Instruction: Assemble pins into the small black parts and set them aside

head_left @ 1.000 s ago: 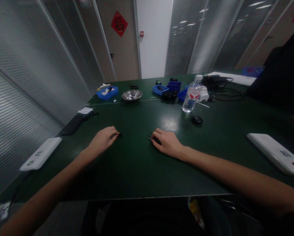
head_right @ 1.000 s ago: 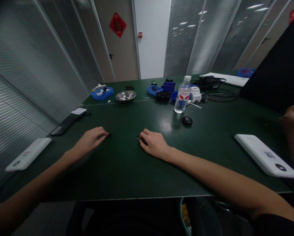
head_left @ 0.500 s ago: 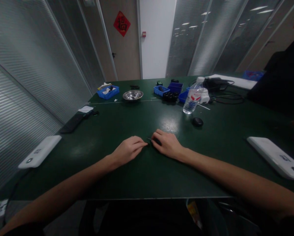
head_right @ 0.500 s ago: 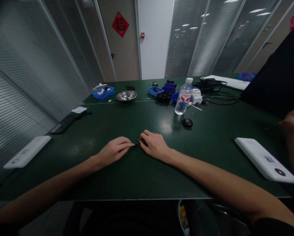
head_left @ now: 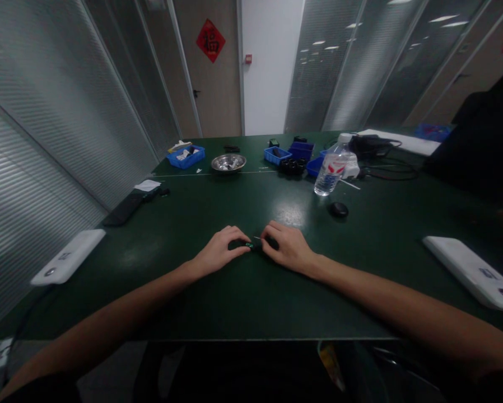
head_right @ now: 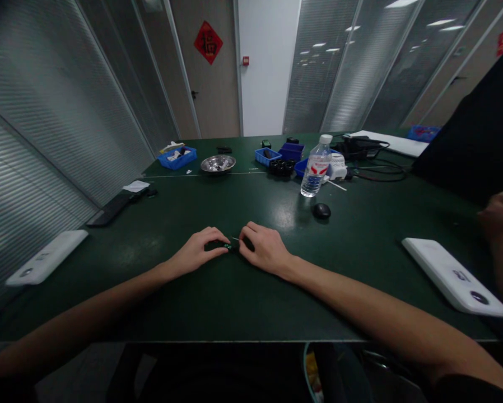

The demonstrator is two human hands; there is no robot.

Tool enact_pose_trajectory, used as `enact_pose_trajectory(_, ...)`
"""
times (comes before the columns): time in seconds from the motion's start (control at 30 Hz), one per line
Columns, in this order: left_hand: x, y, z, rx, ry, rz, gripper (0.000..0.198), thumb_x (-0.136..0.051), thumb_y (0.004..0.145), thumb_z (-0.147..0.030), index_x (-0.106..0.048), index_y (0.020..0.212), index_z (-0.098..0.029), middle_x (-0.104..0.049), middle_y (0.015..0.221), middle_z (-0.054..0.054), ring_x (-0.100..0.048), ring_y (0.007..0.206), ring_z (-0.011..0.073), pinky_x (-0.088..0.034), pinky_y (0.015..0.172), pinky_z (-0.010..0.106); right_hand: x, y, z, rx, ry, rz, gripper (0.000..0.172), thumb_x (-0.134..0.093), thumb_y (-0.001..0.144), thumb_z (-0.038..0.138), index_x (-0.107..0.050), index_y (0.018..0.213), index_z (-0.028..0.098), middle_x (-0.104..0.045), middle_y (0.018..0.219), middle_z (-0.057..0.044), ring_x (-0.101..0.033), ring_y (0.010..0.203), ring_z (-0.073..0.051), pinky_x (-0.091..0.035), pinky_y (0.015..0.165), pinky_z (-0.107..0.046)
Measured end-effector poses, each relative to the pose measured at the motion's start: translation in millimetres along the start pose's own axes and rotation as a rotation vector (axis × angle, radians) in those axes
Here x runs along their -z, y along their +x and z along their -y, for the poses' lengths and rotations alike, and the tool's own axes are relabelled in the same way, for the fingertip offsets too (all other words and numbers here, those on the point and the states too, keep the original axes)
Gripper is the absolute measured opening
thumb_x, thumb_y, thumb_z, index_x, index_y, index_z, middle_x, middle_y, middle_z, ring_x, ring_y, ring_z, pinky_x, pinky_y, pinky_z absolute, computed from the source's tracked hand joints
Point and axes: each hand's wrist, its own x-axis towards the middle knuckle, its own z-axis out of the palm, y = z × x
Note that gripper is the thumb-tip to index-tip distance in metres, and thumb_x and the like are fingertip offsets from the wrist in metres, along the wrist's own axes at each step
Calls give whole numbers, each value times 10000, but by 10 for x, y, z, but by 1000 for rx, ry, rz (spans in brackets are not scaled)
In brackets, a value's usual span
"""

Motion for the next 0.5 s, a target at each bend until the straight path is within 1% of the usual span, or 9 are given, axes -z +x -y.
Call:
enact_pose_trajectory(0.07,-5,12,18,33,-12,-9,199,-655,958,-354,-711,1091,-216,-667,1054,49,-607,989,209,-494,869,346,-8,6,-5,8,-8,-10,65,-576,945,258,-609,941,202,-615,916,-29,-568,803,-163,-401,670,-282)
enact_pose_trajectory(0.23,22,-7,1,68,-14,-29,202,-642,962,-353,-709,1087,-211,-655,1022,48,-601,961,207,-485,836,332,-8,23,1,44,-17,11,57,-605,914,261,-609,930,207,-626,999,-56,-557,925,-203,-451,736,-307)
enact_pose_trajectory(0.37,34,-17,-3,59,-13,-27,226,-643,958,-358,-701,1123,-216,-653,1051,52,-596,963,206,-487,828,330,2,37,20,53,-21,22,53,-616,902,256,-616,931,210,-626,1076,-64,-547,993,-216,-479,772,-321)
enact_pose_trajectory(0.5,27,-20,26,11,-23,-32,252,-654,954,-358,-696,1160,-219,-652,1104,56,-595,987,202,-489,841,329,10,46,36,61,-21,31,50,-617,902,257,-618,927,213,-626,1119,-70,-544,1035,-225,-499,787,-332)
